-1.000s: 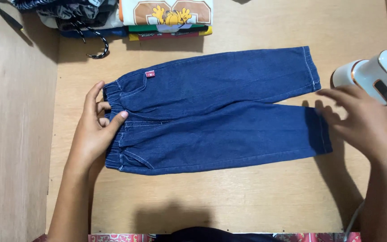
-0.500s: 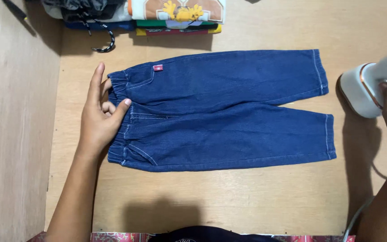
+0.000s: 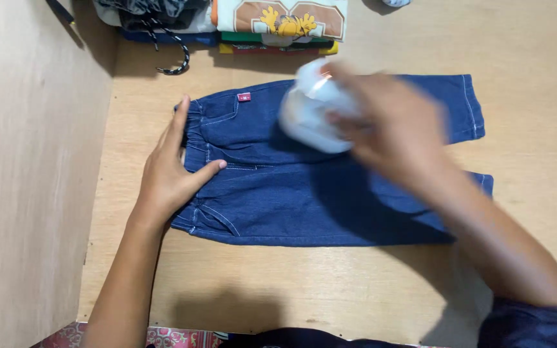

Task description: Iron a small pair of blue denim pants using a hand-held mini iron.

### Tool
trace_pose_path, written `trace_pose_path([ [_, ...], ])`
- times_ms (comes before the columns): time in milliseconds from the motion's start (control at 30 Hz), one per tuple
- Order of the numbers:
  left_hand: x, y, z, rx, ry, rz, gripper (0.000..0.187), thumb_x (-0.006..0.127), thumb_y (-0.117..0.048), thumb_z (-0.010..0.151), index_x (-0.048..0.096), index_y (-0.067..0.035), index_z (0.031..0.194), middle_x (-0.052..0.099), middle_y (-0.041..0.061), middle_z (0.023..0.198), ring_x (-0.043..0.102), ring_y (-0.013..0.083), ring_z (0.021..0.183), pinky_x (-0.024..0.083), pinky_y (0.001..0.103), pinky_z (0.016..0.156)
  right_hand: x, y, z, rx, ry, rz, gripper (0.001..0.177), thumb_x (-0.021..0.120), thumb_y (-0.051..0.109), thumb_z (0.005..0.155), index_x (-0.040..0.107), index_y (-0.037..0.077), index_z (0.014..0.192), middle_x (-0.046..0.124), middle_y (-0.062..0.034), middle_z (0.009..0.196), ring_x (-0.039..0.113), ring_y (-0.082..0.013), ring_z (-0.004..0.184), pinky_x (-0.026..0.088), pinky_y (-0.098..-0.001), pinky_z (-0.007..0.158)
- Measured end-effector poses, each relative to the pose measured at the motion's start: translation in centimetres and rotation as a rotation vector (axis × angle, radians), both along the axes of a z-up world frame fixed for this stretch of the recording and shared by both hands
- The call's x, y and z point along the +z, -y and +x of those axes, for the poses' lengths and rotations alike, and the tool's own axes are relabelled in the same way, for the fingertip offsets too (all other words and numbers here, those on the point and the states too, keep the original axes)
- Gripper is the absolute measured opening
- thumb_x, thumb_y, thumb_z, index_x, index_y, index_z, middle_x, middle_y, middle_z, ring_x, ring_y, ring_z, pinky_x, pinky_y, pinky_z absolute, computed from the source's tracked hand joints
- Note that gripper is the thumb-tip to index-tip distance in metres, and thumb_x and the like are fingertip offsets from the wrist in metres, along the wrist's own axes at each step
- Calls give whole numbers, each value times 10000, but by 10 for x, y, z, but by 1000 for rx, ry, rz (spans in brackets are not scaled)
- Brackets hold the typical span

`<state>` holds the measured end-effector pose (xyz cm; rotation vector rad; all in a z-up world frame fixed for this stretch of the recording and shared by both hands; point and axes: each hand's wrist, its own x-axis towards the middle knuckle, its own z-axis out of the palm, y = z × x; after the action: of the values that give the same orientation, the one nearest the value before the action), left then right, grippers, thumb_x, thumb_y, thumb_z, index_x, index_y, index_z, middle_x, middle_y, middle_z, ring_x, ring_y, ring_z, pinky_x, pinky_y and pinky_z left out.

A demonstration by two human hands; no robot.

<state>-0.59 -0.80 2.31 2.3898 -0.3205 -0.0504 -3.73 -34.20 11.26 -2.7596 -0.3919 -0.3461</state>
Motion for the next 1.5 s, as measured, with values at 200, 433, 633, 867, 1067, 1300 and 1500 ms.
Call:
trace_pose_path([
  [200,8,-1,0,-21,-102,-24,1205,922,-278,678,193,-269,1637,446,225,1580,462,387,1441,432,471,1144,-27,-55,22,182,-67,-79,870,828,442,800,395,300,1541,615,-147,930,655,-334,788,547,-468,560],
  [433,13,5,1,46,-201,-23,1163,922,-273,671,248,-309,1618,440,180,1595,467,357,1432,469,474,1081,-23,-28,35,60,-57,-257,925,826,466,866,290,336,1608,635,-154,977,679,-328,771,559,-446,520],
  [633,14,4,0,40,-170,-27,1121,923,-243,677,295,-289,1604,471,195,1565,463,352,1430,412,452,1132,-5,7,25,-164,-327,-369,1011,820,530,797,256,384,1623,689,-177,1051,719,-348,801,571,-442,526],
  [867,22,0,0,-27,-145,-91,1012,873,-251,718,365,-209,1592,561,192,1475,568,330,1360,469,436,1087,-23,75,8,-377,-172,-365,984,871,571,694,483,301,1557,758,-106,1052,742,-313,921,572,-460,667],
  [1067,63,22,1,-49,326,413,481,775,-351,1008,643,-100,1395,688,128,1377,655,328,1255,522,417,1052,1,72,6,-392,-276,-365,985,901,546,703,494,270,1557,761,-132,991,740,-338,926,580,-464,745],
  [1300,-7,78,40,-488,277,211,651,678,-510,946,593,-100,1445,524,168,1530,437,367,1437,338,512,1155,-23,106,13,-455,-257,-338,1029,920,641,604,588,213,1478,775,-159,975,756,-347,906,583,-500,810],
  [1500,-12,78,41,-520,223,312,865,648,-645,881,498,-82,1519,381,169,1632,283,349,1532,191,507,1232,1,111,6,-504,-351,-358,907,909,612,658,635,151,1390,763,-186,949,731,-382,909,580,-510,794],
])
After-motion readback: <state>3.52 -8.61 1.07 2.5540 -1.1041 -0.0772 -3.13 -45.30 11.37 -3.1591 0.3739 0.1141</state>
